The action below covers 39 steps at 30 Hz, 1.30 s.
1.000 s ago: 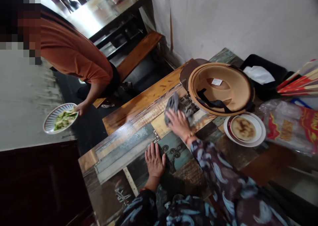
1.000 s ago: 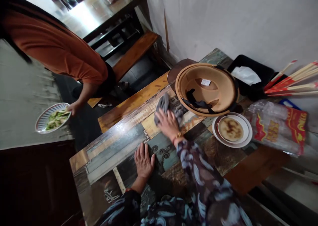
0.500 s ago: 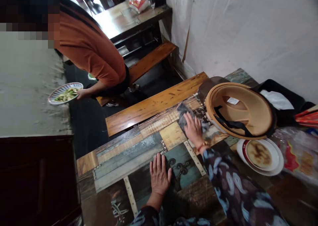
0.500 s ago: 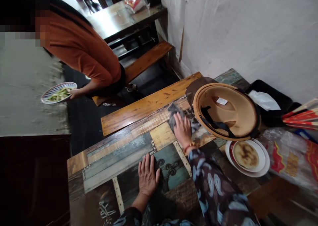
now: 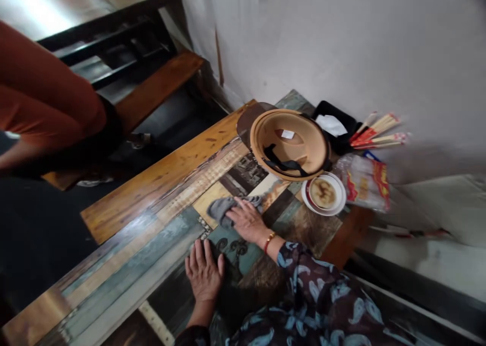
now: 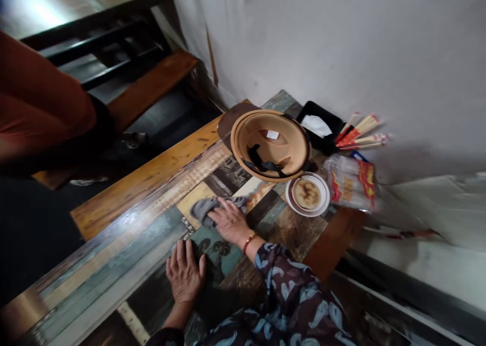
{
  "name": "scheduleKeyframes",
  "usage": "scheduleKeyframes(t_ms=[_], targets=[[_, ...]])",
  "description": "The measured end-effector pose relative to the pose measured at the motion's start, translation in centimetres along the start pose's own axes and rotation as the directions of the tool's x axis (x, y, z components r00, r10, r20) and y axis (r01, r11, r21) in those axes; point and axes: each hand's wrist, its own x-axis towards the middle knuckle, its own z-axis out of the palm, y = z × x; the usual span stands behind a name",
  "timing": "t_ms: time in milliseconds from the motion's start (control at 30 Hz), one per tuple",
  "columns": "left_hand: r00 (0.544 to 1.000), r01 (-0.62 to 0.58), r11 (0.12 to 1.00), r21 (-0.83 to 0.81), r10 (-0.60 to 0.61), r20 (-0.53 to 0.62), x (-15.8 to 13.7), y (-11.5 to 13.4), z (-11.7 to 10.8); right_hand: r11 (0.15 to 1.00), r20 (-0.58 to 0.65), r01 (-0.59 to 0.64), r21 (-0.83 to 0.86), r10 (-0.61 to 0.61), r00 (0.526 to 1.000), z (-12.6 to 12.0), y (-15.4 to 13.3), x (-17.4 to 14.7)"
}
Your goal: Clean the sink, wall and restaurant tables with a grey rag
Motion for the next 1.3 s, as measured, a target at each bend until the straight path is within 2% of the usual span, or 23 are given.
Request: scheduleKeyframes(t_ms=[67, 167, 267, 300, 333, 367, 433, 467, 533, 567, 600, 667, 733, 800, 867, 933, 1000, 1033, 1067, 1100, 1200, 1233, 1300], targets=[[1.000, -0.014, 1.000, 0.004, 0.014, -0.012, 0.1, 0.3, -0.2, 0.980, -0.082, -0.196, -0.019, 0.194, 0.977, -1.9, 3.0, -3.8], [1.000, -0.022, 1.000, 0.010, 0.022, -0.019, 0.1, 0.7, -0.5, 0.909, -0.230, -0.417, -0.014, 0.403, 0.886, -2.6, 5.0, -9.8], [0.999, -0.021, 1.000, 0.014, 0.021, -0.030, 0.1, 1.2, -0.9, 0.818, -0.341, -0.575, 0.017, 0.545, 0.766, 0.7, 2.2, -15.6], [0.999, -0.020, 1.000, 0.016, 0.020, -0.037, 0.1, 1.5, -1.1, 0.807, -0.342, -0.590, 0.024, 0.561, 0.754, 2.4, 0.4, -17.1], [0.999, -0.020, 1.000, 0.018, 0.021, -0.043, 0.1, 1.7, -1.2, 0.826, -0.312, -0.563, 0.022, 0.541, 0.781, 4.4, -1.6, -18.4], [0.999, -0.023, 1.000, 0.019, 0.024, -0.047, 0.1, 2.0, -1.4, 0.870, -0.256, -0.492, 0.016, 0.479, 0.840, 6.4, -3.8, -19.5], [0.998, -0.031, 0.999, 0.023, 0.032, -0.047, 0.2, 2.3, -1.8, 0.968, -0.112, -0.252, 0.019, 0.252, 0.961, 10.0, -7.7, -20.9], [0.999, -0.034, 0.999, 0.027, 0.035, -0.040, 0.2, 2.4, -2.1, 0.992, -0.058, -0.124, 0.036, 0.126, 0.990, 11.3, -9.2, -21.4], [0.999, -0.044, 0.999, 0.031, 0.045, -0.008, 0.5, 2.1, -2.7, 0.995, -0.018, 0.067, 0.078, -0.066, 0.998, 12.7, -10.8, -22.3], [0.998, -0.054, 0.998, 0.024, 0.053, 0.017, 0.6, 1.8, -3.1, 0.989, -0.025, 0.110, 0.095, -0.108, 0.994, 12.7, -10.7, -22.8], [0.997, -0.065, 0.998, 0.007, 0.064, 0.041, 0.7, 1.4, -3.5, 0.988, -0.044, 0.115, 0.101, -0.111, 0.993, 12.2, -10.1, -23.3], [0.993, -0.085, 0.995, -0.059, 0.090, 0.079, 0.7, 0.5, -4.3, 0.997, -0.118, -0.015, 0.076, 0.024, 0.993, 10.2, -7.7, -24.5], [0.987, -0.095, 0.980, -0.173, 0.115, 0.109, 0.1, -0.4, -5.0, 0.963, -0.234, -0.267, 0.039, 0.269, 0.934, 7.1, -4.2, -25.5], [0.977, -0.101, 0.949, -0.298, 0.151, 0.148, -1.1, -0.9, -5.5, 0.885, -0.339, -0.465, 0.035, 0.448, 0.827, 3.8, -0.5, -26.0], [0.965, -0.105, 0.912, -0.395, 0.190, 0.181, -2.4, -0.9, -5.8, 0.825, -0.409, -0.562, 0.051, 0.531, 0.742, 0.9, 2.4, -25.6], [0.959, -0.091, 0.889, -0.448, 0.201, 0.203, -3.3, -0.3, -5.9, 0.773, -0.470, -0.629, 0.075, 0.584, 0.662, -0.8, 4.1, -24.6], [0.956, -0.063, 0.874, -0.481, 0.191, 0.221, -3.1, 1.1, -5.9, 0.721, -0.518, -0.687, 0.096, 0.625, 0.584, -1.2, 4.6, -23.6], [0.955, -0.051, 0.866, -0.498, 0.188, 0.229, -2.7, 2.3, -5.8, 0.711, -0.528, -0.697, 0.094, 0.630, 0.570, -0.9, 4.4, -23.3], [0.954, -0.043, 0.855, -0.517, 0.188, 0.232, -1.9, 3.7, -5.6, 0.721, -0.522, -0.688, 0.081, 0.618, 0.587, -0.5, 4.2, -23.2], [0.954, -0.035, 0.842, -0.538, 0.188, 0.233, -1.0, 5.5, -5.4, 0.755, -0.498, -0.653, 0.057, 0.588, 0.637, 0.0, 3.9, -23.4], [0.948, 0.039, 0.787, -0.616, 0.165, 0.271, 2.5, 12.7, -4.5, 0.896, -0.323, -0.444, 0.007, 0.423, 0.847, 0.9, 3.5, -25.0], [0.939, 0.095, 0.757, -0.646, 0.148, 0.311, 3.7, 15.4, -4.2, 0.924, -0.257, -0.381, 0.017, 0.372, 0.892, 0.8, 3.7, -25.6], [0.911, 0.238, 0.656, -0.717, 0.105, 0.398, 6.1, 20.7, -3.7, 0.951, -0.150, -0.303, 0.067, 0.310, 0.939, 0.0, 4.5, -26.4]])
